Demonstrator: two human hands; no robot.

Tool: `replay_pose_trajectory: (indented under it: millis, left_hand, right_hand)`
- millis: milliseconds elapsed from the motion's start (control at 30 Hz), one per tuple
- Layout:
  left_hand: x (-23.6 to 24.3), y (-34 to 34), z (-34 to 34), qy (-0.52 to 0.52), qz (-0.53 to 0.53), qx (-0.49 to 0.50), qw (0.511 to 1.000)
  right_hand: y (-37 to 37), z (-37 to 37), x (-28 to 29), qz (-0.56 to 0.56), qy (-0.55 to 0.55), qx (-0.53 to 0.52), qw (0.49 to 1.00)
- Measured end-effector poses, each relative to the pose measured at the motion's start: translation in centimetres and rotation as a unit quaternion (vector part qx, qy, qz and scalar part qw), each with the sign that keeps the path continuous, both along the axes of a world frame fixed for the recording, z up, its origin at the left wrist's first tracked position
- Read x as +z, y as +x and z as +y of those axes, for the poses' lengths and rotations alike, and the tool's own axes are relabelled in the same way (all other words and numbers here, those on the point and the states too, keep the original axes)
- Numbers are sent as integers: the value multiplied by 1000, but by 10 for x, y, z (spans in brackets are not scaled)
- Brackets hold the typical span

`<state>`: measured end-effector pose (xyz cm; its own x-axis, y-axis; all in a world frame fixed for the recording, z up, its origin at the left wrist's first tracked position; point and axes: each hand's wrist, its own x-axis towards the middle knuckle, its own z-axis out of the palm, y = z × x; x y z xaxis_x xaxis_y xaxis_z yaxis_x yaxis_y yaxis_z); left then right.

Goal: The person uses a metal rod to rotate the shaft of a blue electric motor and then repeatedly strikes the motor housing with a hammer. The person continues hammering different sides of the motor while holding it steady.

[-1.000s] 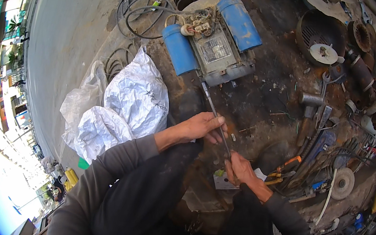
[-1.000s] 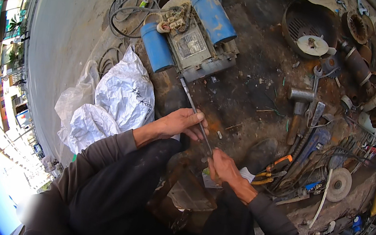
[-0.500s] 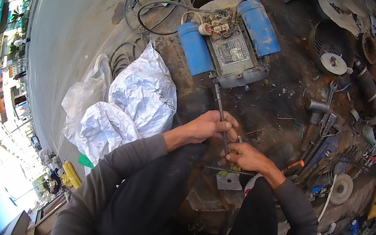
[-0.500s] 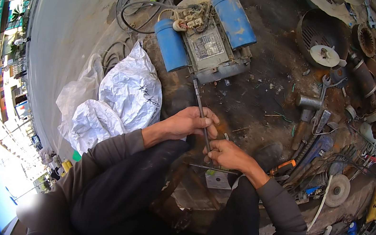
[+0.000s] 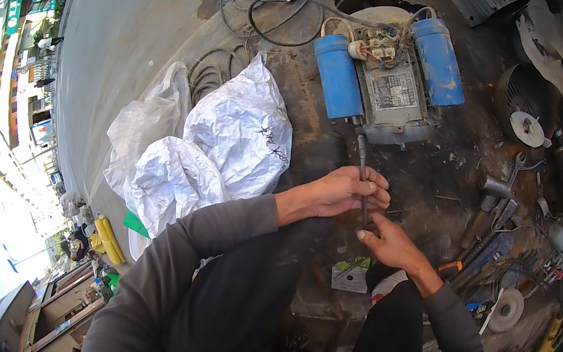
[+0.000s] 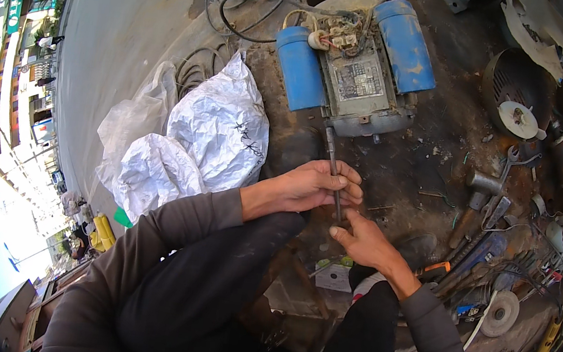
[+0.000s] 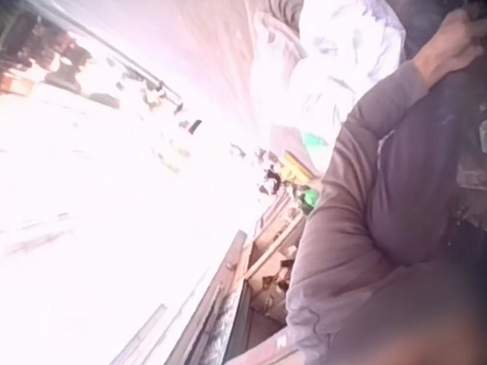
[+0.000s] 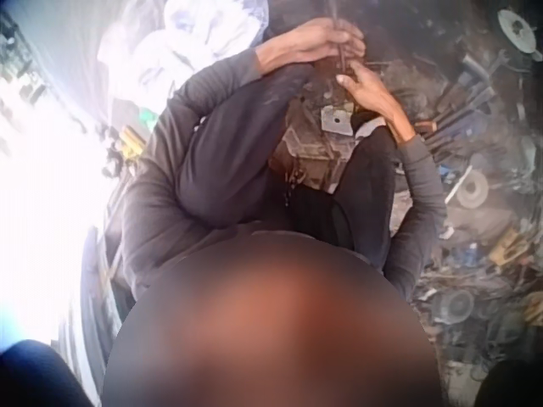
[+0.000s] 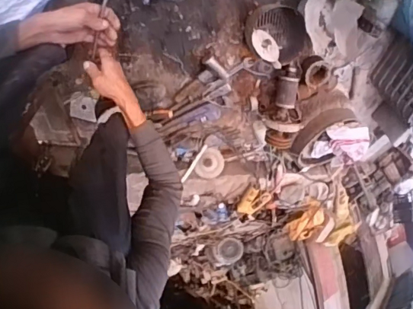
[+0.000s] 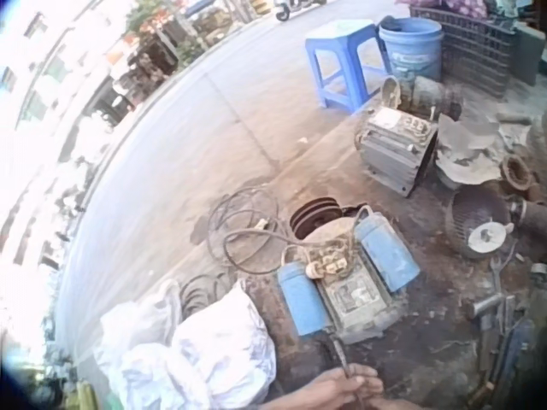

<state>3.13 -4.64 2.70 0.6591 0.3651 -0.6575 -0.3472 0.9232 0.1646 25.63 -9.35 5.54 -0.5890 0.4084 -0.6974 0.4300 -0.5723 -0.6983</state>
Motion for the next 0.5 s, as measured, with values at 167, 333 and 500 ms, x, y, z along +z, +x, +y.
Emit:
replay_pose_trajectory:
  millis: [167, 333, 500]
  left_hand:
    - [-3, 0, -1, 5, -6, 20, 1000]
    - [-2, 7, 4, -16, 38, 37, 998]
    - [-2, 10, 10, -50, 28, 68, 996]
  right_hand:
    - [1, 2, -12, 18, -98, -58, 993]
    - [2, 5, -11, -102, 35, 8, 994]
    - [-2, 10, -11, -25, 164, 22, 986]
